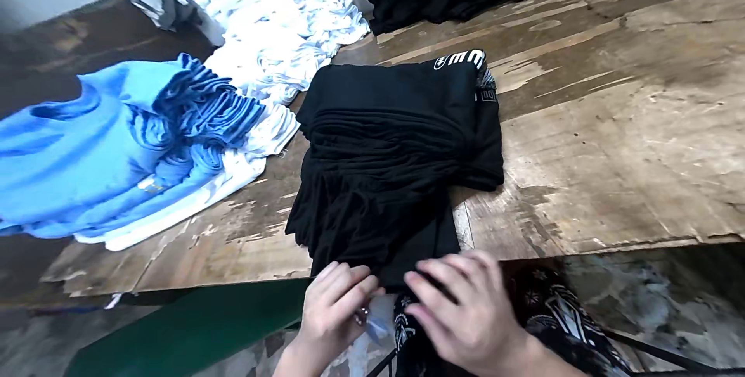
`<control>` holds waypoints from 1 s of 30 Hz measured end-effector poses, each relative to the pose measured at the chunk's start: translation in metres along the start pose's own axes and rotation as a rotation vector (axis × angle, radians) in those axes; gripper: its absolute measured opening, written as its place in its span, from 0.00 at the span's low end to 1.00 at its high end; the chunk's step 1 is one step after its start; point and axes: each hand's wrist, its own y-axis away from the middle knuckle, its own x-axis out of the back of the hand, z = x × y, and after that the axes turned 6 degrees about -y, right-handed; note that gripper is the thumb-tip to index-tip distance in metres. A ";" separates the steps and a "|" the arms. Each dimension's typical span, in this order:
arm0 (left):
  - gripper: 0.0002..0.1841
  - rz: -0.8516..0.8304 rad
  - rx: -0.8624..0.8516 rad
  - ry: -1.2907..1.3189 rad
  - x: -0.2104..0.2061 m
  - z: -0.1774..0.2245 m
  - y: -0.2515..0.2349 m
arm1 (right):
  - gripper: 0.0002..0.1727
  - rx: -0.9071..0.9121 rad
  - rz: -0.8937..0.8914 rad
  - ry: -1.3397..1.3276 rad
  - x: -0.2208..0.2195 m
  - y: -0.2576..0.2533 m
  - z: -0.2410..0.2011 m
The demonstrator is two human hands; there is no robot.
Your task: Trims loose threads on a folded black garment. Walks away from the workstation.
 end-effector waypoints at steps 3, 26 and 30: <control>0.09 0.050 0.100 0.099 0.015 0.011 -0.016 | 0.11 -0.064 0.059 0.028 -0.030 -0.027 -0.003; 0.11 0.046 0.425 0.029 -0.026 0.077 -0.046 | 0.37 -0.241 0.150 -0.042 0.017 0.023 0.023; 0.14 0.037 0.497 0.091 -0.033 0.070 -0.040 | 0.10 -0.081 0.145 0.032 0.003 0.028 0.033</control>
